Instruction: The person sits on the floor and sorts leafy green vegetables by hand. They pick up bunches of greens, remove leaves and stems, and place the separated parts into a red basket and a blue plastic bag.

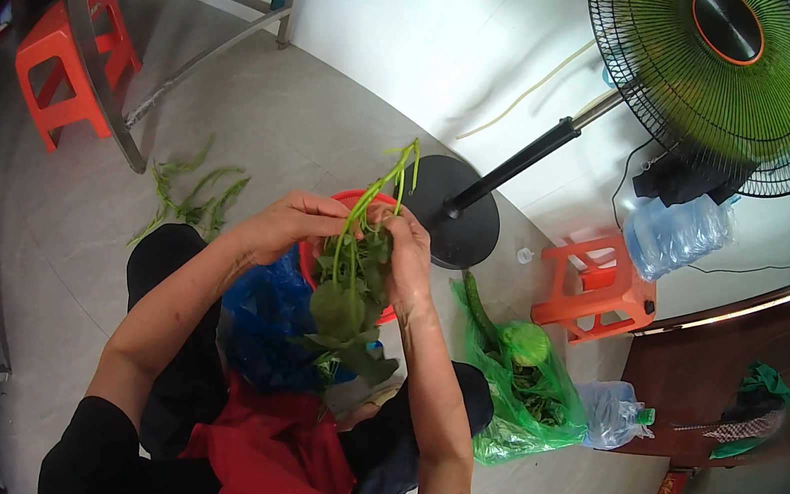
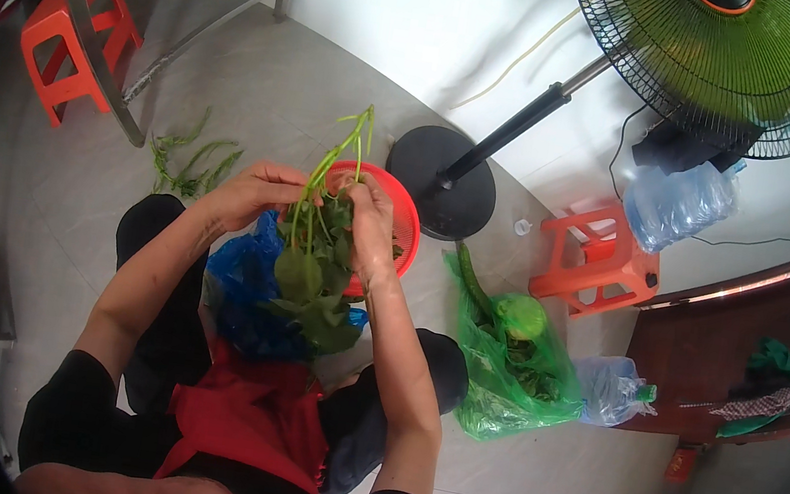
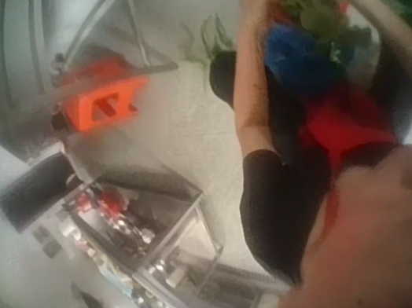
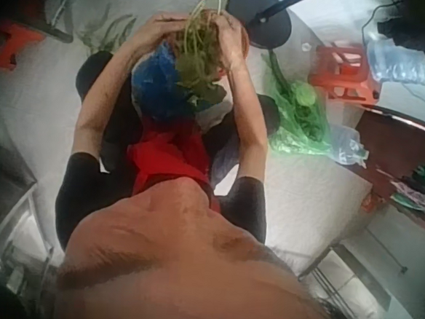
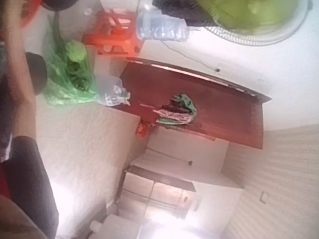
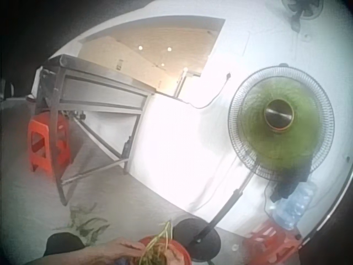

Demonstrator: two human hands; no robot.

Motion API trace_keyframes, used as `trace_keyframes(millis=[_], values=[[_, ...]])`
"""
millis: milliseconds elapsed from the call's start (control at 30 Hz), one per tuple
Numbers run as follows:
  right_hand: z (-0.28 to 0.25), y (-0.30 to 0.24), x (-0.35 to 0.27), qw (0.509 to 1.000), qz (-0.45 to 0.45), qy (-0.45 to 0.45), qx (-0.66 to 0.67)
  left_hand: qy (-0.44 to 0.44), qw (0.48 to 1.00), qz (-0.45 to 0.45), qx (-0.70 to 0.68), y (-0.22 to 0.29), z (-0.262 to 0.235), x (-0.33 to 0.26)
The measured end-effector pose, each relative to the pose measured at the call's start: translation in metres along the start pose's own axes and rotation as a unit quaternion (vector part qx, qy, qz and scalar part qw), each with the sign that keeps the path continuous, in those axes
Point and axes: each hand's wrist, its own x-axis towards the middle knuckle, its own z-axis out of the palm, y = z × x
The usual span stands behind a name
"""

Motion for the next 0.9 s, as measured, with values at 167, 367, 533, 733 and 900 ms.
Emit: trace_keyframes(millis=[167, 367, 533, 733, 900], values=[[0.019, -0.004, -0.014, 0.996, -0.081, 0.0, -0.038, -0.025, 0.998, -0.002, -0.061, -0.004, -0.01, -0.002], [0.022, -0.011, -0.027, 0.993, -0.095, 0.007, -0.067, -0.018, 1.0, 0.021, -0.001, -0.01, -0.006, 0.005], [0.021, -0.014, -0.028, 0.988, -0.103, -0.009, -0.112, -0.053, 0.997, 0.031, 0.04, -0.008, 0.001, 0.007], [-0.006, -0.027, -0.02, 0.934, -0.214, -0.078, -0.274, -0.072, 0.99, 0.021, 0.121, 0.001, 0.003, 0.003], [-0.008, -0.023, -0.02, 0.773, -0.333, -0.016, -0.541, -0.033, 0.992, -0.004, 0.123, -0.013, -0.004, 0.006]])
